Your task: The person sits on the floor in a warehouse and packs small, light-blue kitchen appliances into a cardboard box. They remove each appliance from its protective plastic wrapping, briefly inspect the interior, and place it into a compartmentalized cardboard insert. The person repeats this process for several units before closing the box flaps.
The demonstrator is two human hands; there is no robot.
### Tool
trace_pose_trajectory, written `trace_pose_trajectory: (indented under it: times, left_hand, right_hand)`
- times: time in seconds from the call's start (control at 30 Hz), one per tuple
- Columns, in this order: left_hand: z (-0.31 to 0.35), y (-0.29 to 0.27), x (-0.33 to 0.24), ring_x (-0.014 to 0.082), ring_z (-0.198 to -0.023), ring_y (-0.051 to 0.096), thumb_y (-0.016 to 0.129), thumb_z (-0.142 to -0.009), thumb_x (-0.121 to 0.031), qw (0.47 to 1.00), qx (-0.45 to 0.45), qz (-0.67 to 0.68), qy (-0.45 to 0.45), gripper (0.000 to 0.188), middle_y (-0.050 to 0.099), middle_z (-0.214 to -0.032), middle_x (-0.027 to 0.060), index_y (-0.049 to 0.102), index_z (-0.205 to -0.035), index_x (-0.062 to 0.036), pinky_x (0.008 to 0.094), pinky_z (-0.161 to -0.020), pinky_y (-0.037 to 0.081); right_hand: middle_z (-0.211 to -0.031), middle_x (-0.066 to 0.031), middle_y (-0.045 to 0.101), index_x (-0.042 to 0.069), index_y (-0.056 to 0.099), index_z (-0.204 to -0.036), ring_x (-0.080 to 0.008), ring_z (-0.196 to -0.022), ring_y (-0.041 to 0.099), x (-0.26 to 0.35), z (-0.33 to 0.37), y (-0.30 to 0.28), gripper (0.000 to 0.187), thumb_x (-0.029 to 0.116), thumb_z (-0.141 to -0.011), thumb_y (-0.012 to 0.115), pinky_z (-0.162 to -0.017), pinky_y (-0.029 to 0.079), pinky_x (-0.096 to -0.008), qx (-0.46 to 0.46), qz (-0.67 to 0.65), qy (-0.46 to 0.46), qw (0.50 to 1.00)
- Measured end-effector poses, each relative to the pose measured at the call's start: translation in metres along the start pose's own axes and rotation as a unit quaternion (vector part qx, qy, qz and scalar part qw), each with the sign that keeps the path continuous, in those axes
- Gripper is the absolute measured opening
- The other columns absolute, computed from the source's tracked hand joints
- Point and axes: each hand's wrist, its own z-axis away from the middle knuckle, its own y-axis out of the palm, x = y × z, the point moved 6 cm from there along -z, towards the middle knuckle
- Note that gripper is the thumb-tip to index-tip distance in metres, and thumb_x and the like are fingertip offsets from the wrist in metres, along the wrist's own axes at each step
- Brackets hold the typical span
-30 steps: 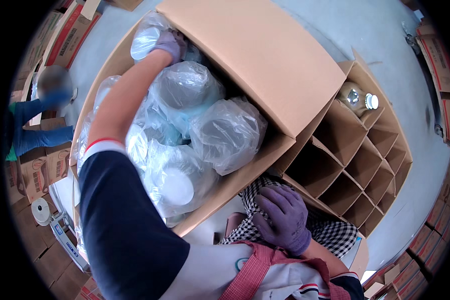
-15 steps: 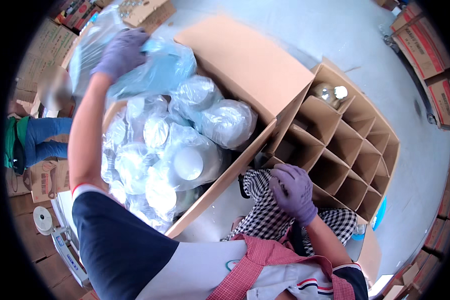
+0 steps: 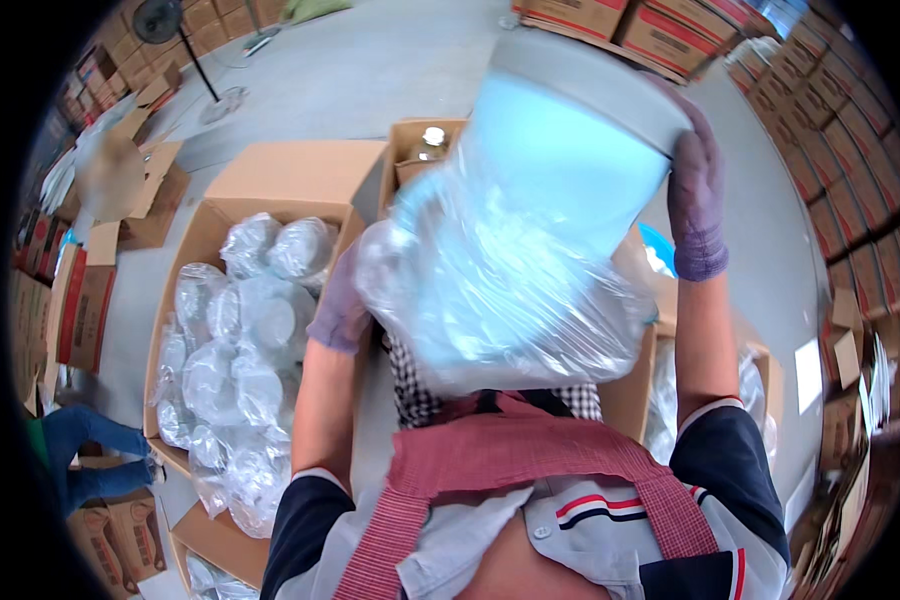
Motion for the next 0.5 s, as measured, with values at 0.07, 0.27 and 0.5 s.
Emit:
trace_pose_trajectory:
  times: [0.07, 0.27, 0.5]
  left_hand:
    - [-0.013, 0.065, -0.025, 0.0162, -0.121, 0.047, 0.052, -0.096, -0.022, 0.999, 0.026, 0.006, 0.035, 0.046, 0.051, -0.126, 0.0068, 0.041, -0.136, -0.0022, 0.0315, -0.101, 0.039]
    - [0.039, 0.13, 0.061, 0.025, -0.137, 0.031, 0.033, -0.102, -0.024, 0.92, 0.158, -0.306, -0.189, 0.049, 0.036, -0.146, 0.0159, 0.03, -0.143, 0.0014, 0.0314, -0.113, 0.023]
    - [-0.066, 0.074, -0.043, 0.0183, -0.118, 0.051, 0.043, -0.098, -0.029, 0.996, -0.052, -0.015, 0.074, 0.044, 0.055, -0.128, 0.0111, 0.051, -0.13, 0.0005, 0.034, -0.101, 0.039]
  right_hand:
    - [-0.104, -0.011, 0.068, 0.004, 0.065, -0.107, -0.0193, -0.093, 0.064, 0.012, 0.022, -0.003, 0.031, 0.026, -0.086, 0.063, -0.081, 0.048, -0.0316, 0.083, 0.21, -0.024, 0.974]
    - [-0.091, -0.0153, 0.068, 0.002, 0.067, -0.1, -0.0272, -0.079, 0.065, -0.039, 0.043, 0.016, 0.038, 0.036, -0.092, 0.052, -0.074, 0.05, -0.0348, 0.134, 0.155, 0.012, 0.979]
    - [-0.092, -0.0134, 0.067, 0.002, 0.066, -0.094, -0.0275, -0.087, 0.064, -0.093, 0.036, 0.056, 0.023, 0.02, -0.089, 0.053, -0.081, 0.048, -0.0381, 0.064, 0.16, -0.078, 0.982]
